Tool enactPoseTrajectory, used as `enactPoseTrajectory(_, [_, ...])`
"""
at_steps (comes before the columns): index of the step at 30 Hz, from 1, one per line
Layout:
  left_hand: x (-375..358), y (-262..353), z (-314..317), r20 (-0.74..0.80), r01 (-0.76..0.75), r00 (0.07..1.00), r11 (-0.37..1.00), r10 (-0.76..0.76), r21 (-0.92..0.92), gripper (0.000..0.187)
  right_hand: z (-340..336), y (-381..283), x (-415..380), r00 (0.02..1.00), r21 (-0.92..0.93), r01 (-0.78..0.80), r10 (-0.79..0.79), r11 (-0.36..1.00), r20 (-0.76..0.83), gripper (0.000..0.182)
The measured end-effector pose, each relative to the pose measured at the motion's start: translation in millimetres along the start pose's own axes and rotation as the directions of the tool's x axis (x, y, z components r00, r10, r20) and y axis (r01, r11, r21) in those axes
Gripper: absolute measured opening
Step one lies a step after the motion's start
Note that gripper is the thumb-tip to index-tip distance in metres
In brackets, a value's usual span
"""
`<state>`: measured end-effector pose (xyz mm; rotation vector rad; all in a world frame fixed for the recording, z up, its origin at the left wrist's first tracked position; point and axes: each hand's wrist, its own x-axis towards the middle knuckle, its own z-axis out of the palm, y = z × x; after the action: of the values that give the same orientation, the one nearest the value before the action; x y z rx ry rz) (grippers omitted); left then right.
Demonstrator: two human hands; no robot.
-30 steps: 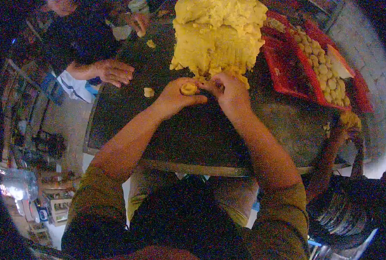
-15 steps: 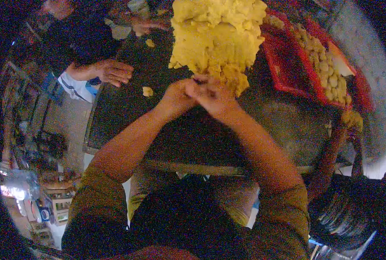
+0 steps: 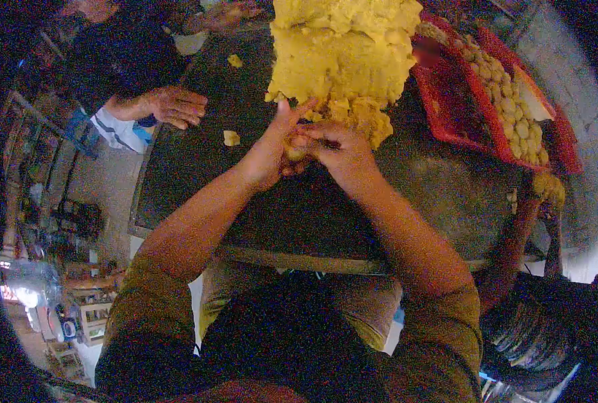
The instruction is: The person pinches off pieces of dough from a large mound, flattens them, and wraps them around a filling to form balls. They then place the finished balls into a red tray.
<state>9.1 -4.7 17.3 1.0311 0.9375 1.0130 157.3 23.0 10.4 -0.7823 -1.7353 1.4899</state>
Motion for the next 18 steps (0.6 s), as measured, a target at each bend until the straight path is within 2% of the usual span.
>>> enactPoseTrajectory(3, [5,-4,-2,-0.038,-0.015,0.999,0.998,0.013,-0.065,0.076,-1,-13,-1,0.997,-0.101,-0.069,0.072,0.992,0.025,0.022])
enactPoseTrajectory(5, [6,-9,-4,-0.059,-0.02,0.998,0.995,0.014,-0.1,0.075,-1,9,0,0.999,-0.117,-0.02,0.026,0.993,0.046,0.023])
enactPoseTrajectory(6, [5,-11,-6,-0.033,0.007,0.999,0.999,-0.009,-0.044,0.074,1,13,1,0.997,-0.133,0.029,-0.02,0.991,0.069,0.024])
enactPoseTrajectory(8, [7,-12,-5,-0.006,0.034,0.999,0.999,-0.034,0.012,0.074,-1,12,1,0.998,-0.142,0.013,-0.004,0.99,0.067,0.024])
enactPoseTrajectory(10, [10,-7,0,-0.18,-0.01,0.984,0.996,-0.006,-0.087,0.075,1,5,0,0.998,-0.15,-0.002,0.012,0.989,0.069,0.025])
enactPoseTrajectory(12, [7,-5,-1,-0.16,-0.008,0.987,0.997,-0.005,-0.078,0.075,3,-2,-2,0.996,-0.218,0.089,-0.093,0.972,-0.01,0.025])
enactPoseTrajectory(14, [5,-5,-3,-0.139,-0.005,0.99,0.997,-0.005,-0.071,0.075,3,17,0,0.997,-0.222,0.074,-0.074,0.972,0.009,0.025])
enactPoseTrajectory(16, [2,-5,-6,-0.059,0.104,0.993,0.991,-0.099,0.079,0.076,1,22,0,0.998,-0.229,0.059,-0.054,0.972,0.024,0.024])
enactPoseTrajectory(17, [2,-4,-4,-0.057,0.104,0.993,0.991,-0.1,0.08,0.076,-1,22,-1,0.997,-0.222,0.077,-0.077,0.972,0.006,0.024])
enactPoseTrajectory(18, [2,-3,-1,-0.078,0.04,0.996,0.998,-0.036,0.045,0.076,-1,21,-2,0.995,-0.215,0.094,-0.099,0.972,-0.012,0.025])
